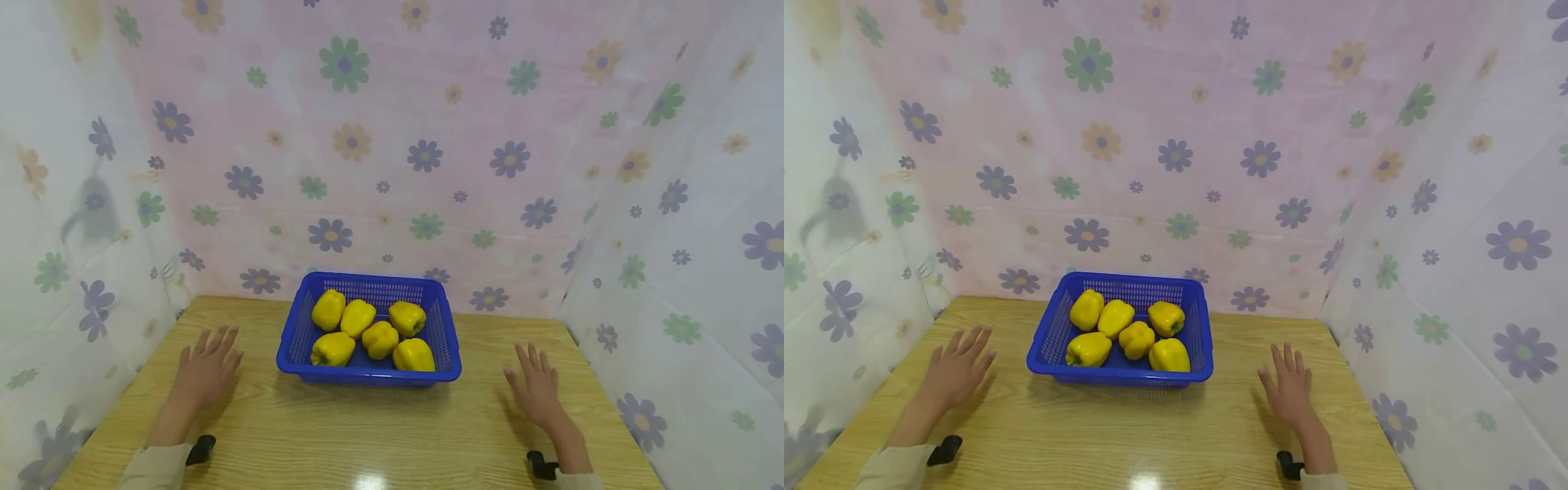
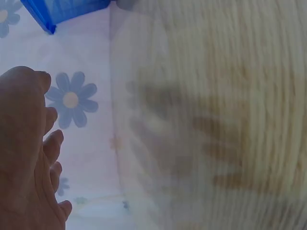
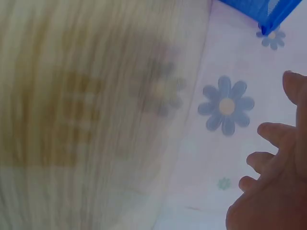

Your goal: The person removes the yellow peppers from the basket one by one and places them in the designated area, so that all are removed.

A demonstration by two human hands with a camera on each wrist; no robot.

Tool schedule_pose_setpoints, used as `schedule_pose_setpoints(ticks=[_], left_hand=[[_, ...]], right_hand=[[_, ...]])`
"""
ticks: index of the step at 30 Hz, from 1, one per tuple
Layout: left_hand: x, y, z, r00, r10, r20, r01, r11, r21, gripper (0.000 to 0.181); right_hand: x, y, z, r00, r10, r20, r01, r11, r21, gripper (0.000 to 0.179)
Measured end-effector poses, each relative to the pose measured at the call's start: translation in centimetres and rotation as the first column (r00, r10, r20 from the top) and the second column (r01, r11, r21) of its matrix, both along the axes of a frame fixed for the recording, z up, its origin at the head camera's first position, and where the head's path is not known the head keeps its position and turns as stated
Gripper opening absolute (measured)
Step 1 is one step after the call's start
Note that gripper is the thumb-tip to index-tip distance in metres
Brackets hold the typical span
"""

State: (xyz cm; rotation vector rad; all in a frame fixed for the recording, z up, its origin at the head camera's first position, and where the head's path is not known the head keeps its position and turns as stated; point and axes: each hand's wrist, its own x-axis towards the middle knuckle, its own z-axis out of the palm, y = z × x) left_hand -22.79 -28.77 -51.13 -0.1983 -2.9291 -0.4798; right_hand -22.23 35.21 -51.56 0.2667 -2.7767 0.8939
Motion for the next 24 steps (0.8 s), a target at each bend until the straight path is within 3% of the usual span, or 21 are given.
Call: schedule_pose_setpoints(ticks=[7, 12, 24], left_hand=[[0.2, 2.2, 1.7, 0.999, -0.043, -0.031, 0.043, 0.999, 0.004, 0.063], [0.4, 3.7, 2.9, 0.996, -0.076, -0.050, 0.077, 0.997, 0.015, 0.061], [0.4, 6.7, 4.4, 0.988, -0.141, -0.065, 0.143, 0.990, 0.023, 0.060]], right_hand=[[0.5, -2.6, 0.0, 0.991, 0.053, -0.124, -0.069, 0.990, -0.123, 0.060], [1.2, -4.8, 0.9, 0.985, 0.085, -0.153, -0.114, 0.974, -0.197, 0.058], [1.4, -10.8, 3.2, 0.953, 0.228, -0.198, -0.270, 0.936, -0.223, 0.054]])
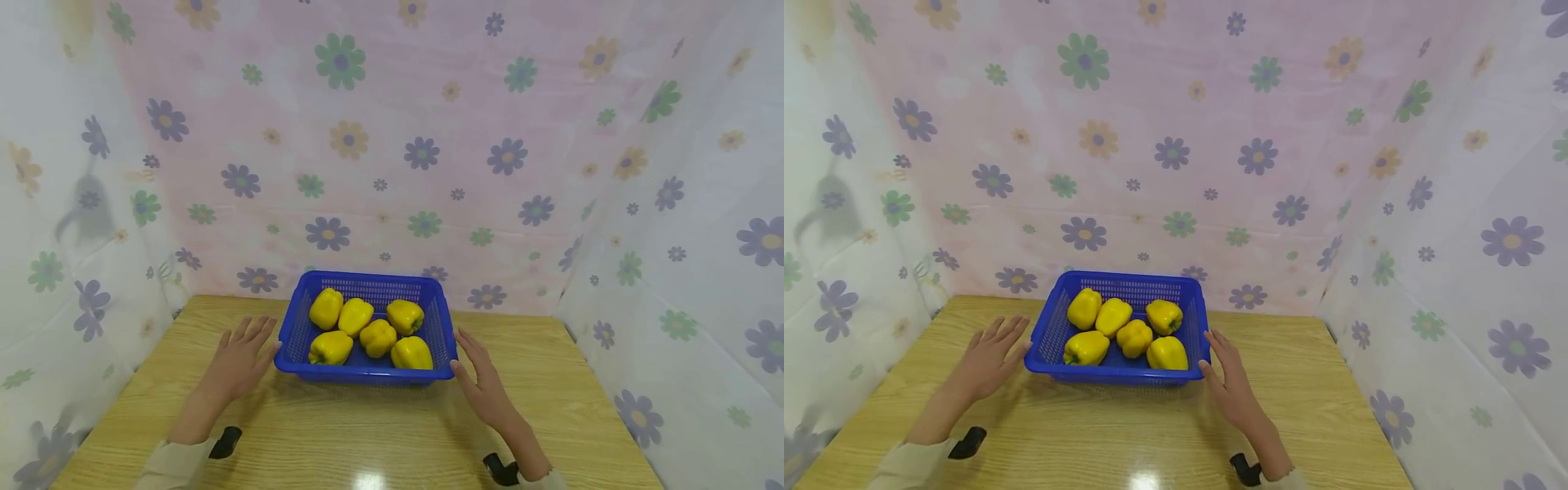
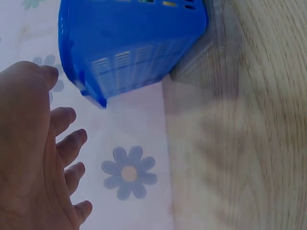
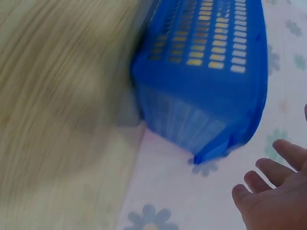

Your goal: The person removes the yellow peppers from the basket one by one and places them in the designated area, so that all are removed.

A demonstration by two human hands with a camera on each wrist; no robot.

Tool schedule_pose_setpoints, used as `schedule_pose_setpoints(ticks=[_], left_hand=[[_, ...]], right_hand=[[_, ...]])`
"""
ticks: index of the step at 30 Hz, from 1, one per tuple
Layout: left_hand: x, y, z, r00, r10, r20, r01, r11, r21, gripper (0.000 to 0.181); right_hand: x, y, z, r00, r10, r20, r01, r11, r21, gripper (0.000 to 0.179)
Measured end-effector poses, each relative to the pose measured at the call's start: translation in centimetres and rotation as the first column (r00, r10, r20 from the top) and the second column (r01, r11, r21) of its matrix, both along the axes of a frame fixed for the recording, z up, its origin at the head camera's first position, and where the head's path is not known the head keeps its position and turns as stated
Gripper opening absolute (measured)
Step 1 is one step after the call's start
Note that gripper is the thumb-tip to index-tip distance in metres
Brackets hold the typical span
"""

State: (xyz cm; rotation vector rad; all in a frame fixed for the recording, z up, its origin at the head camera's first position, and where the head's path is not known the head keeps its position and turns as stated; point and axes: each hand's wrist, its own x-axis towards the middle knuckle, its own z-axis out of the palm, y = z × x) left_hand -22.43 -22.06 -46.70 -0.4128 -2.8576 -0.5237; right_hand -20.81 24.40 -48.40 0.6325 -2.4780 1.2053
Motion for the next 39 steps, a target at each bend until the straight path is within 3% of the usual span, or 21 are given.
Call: schedule_pose_setpoints(ticks=[7, 14, 20, 26, 35, 39], left_hand=[[-0.1, 1.6, -0.1, 1.000, -0.013, 0.007, 0.013, 1.000, -0.004, 0.058], [-0.6, 2.8, -0.5, 1.000, -0.007, 0.004, 0.007, 1.000, 0.009, 0.058], [-0.5, 3.6, -0.9, 1.000, 0.013, -0.013, -0.013, 1.000, 0.025, 0.060], [-0.4, 4.0, -1.5, 0.998, 0.029, -0.052, -0.026, 0.999, 0.046, 0.060], [-0.5, 4.0, -2.5, 0.993, 0.027, -0.112, -0.017, 0.996, 0.091, 0.061], [-0.6, 4.1, -2.6, 0.994, 0.028, -0.109, -0.016, 0.994, 0.110, 0.062]], right_hand=[[-0.7, -2.9, 1.3, 0.991, 0.092, 0.099, -0.097, 0.994, 0.051, 0.052], [-2.5, -5.0, 2.0, 0.978, 0.140, 0.153, -0.158, 0.981, 0.109, 0.052], [-3.9, -5.9, 2.3, 0.966, 0.103, 0.235, -0.158, 0.961, 0.227, 0.056], [-4.8, -6.7, 2.7, 0.951, 0.046, 0.306, -0.137, 0.950, 0.281, 0.056], [-5.9, -7.1, 2.9, 0.920, -0.051, 0.388, -0.072, 0.952, 0.296, 0.055], [-6.3, -7.0, 2.9, 0.912, -0.036, 0.409, -0.069, 0.968, 0.239, 0.056]])
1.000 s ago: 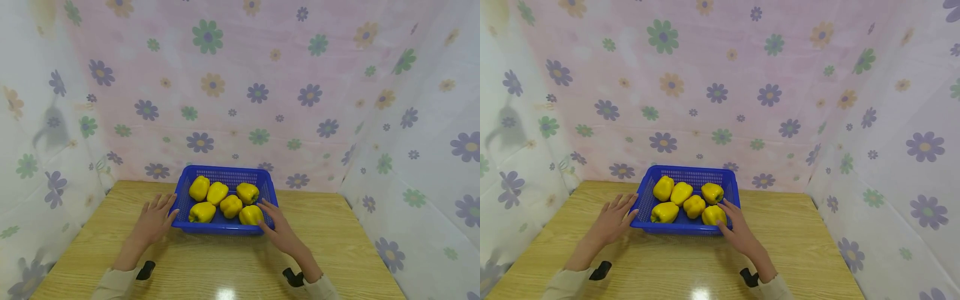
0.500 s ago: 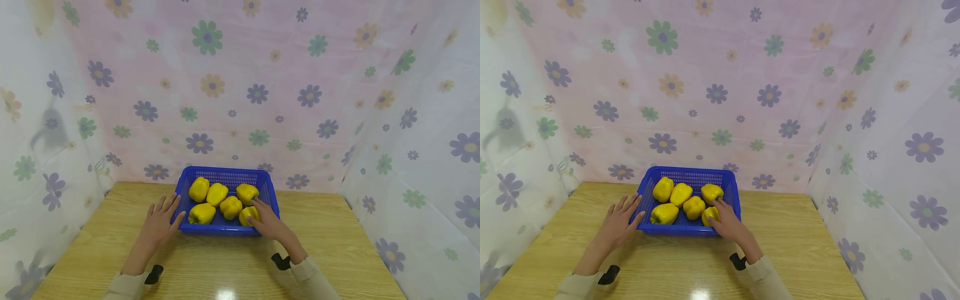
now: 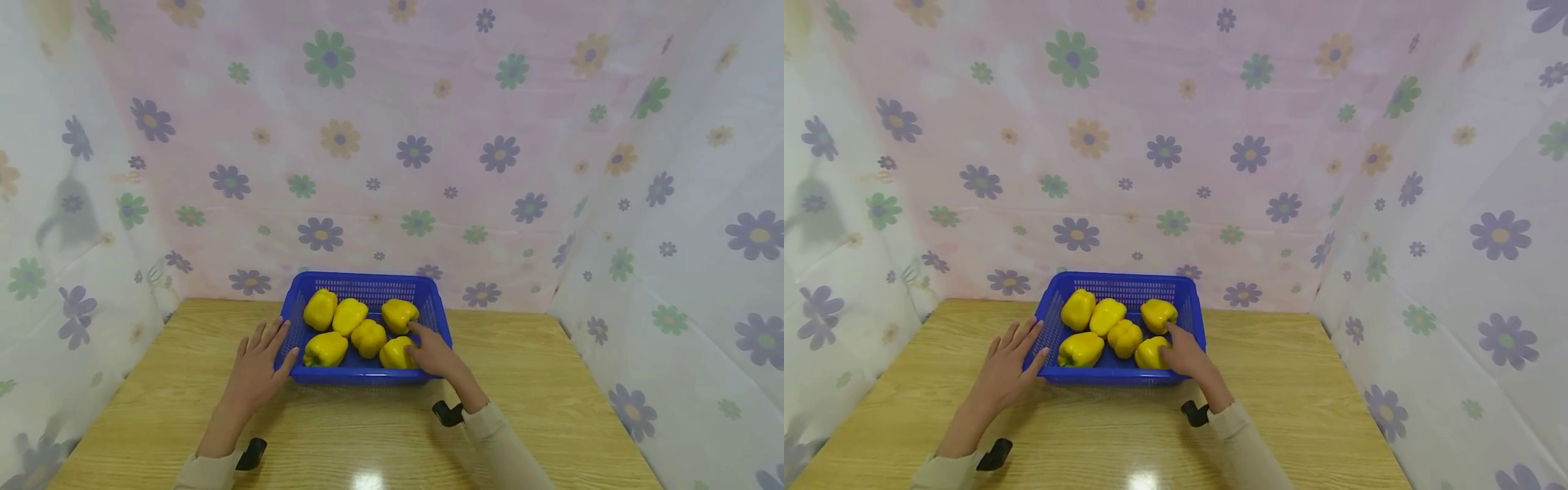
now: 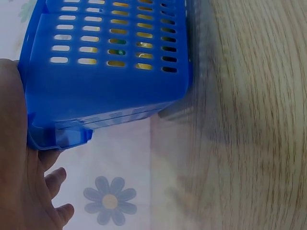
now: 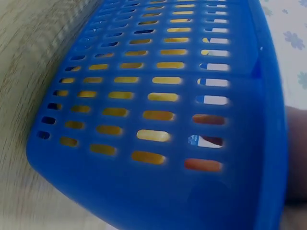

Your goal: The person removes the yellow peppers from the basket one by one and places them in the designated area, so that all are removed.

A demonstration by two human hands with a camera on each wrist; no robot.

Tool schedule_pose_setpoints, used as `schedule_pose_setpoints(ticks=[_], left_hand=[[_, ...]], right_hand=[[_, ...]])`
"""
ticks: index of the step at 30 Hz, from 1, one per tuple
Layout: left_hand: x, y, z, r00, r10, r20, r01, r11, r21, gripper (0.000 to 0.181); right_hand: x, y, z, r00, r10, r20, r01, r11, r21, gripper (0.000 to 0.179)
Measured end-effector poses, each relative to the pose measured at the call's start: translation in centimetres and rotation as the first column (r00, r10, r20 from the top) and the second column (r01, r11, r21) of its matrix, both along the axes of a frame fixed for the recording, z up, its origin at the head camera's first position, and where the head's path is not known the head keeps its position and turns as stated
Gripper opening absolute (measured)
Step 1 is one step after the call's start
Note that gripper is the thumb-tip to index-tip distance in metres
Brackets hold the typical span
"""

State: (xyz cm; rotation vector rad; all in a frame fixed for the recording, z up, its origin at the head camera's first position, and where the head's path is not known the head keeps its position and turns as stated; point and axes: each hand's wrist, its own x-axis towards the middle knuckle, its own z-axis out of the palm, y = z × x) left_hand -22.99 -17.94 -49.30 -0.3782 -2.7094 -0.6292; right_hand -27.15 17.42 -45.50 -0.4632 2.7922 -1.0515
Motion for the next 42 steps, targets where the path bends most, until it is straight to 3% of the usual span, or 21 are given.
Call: schedule_pose_setpoints(ticks=[6, 9, 15, 23, 30, 37, 42], left_hand=[[-0.1, 0.1, 0.1, 0.999, 0.010, 0.038, -0.011, 1.000, 0.017, 0.062], [-0.2, 0.2, 0.0, 0.999, 0.011, 0.049, -0.013, 0.999, 0.033, 0.061], [0.0, 0.2, -0.1, 0.998, 0.016, 0.053, -0.019, 0.998, 0.063, 0.060], [0.3, 0.2, 0.0, 0.997, 0.021, 0.080, -0.028, 0.996, 0.083, 0.059], [0.3, 0.3, -0.3, 0.997, 0.023, 0.074, -0.031, 0.994, 0.104, 0.059], [0.3, 0.4, -0.3, 0.999, 0.020, 0.043, -0.025, 0.991, 0.129, 0.058], [0.3, 0.5, -0.2, 0.998, 0.021, 0.054, -0.027, 0.992, 0.126, 0.059]], right_hand=[[-0.7, 0.1, -0.3, 0.996, 0.021, 0.083, -0.013, 0.994, -0.107, 0.058], [-1.4, 0.2, -0.7, 0.990, 0.073, 0.119, -0.057, 0.990, -0.131, 0.051], [-2.5, 0.2, -1.1, 0.952, 0.194, 0.237, -0.170, 0.978, -0.119, 0.052], [-3.0, -0.2, -1.3, 0.905, 0.176, 0.387, -0.123, 0.980, -0.158, 0.064], [-3.0, -0.1, -1.2, 0.896, 0.137, 0.422, -0.072, 0.984, -0.166, 0.063], [-2.9, 0.0, -1.0, 0.884, 0.164, 0.438, -0.080, 0.976, -0.205, 0.062], [-2.8, 0.0, -0.8, 0.888, 0.151, 0.434, -0.063, 0.976, -0.210, 0.057]])
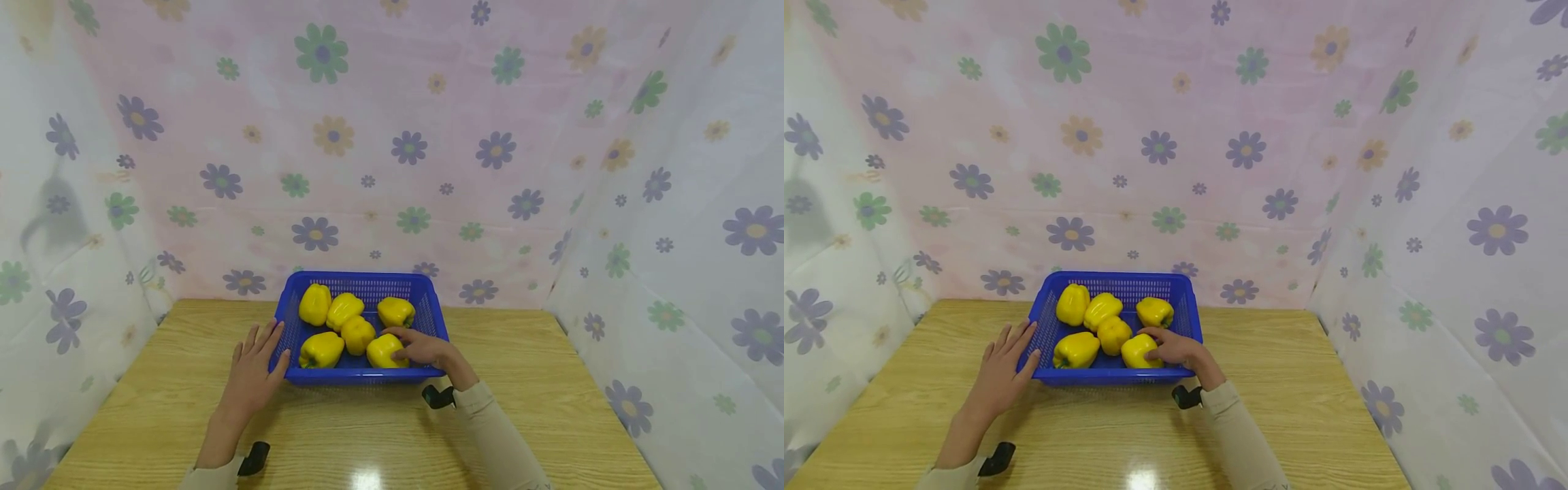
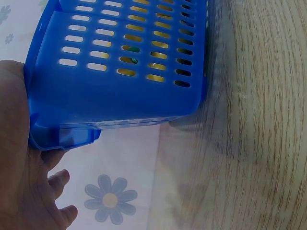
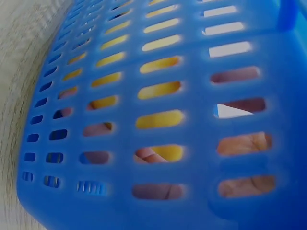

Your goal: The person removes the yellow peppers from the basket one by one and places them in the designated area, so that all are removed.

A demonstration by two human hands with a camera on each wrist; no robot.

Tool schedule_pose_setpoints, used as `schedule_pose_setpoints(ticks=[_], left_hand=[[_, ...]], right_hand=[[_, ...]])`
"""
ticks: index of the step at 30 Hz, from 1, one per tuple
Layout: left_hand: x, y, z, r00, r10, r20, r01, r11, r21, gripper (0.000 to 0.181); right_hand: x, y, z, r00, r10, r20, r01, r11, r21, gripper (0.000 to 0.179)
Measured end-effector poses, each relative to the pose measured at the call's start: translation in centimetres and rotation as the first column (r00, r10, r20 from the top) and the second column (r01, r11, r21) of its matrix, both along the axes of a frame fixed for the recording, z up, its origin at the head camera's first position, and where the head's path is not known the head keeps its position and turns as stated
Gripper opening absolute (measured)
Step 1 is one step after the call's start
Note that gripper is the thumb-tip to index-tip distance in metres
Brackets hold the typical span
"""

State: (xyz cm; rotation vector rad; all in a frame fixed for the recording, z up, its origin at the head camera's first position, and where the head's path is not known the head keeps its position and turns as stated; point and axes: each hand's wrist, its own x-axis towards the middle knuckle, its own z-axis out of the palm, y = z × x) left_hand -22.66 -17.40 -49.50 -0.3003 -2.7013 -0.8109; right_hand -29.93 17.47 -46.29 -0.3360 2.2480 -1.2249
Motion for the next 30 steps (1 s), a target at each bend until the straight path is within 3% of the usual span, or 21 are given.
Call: schedule_pose_setpoints(ticks=[21, 30], left_hand=[[0.13, 0.00, 0.81, 0.996, -0.005, 0.088, 0.007, 1.000, -0.023, 0.061], [0.20, 0.05, 0.83, 0.995, -0.003, 0.103, 0.005, 1.000, -0.022, 0.062]], right_hand=[[0.16, -0.01, -0.06, 0.995, -0.088, -0.047, 0.088, 0.996, -0.004, 0.055], [0.47, -0.01, 0.31, 0.986, -0.069, -0.150, 0.068, 0.998, -0.016, 0.055]])
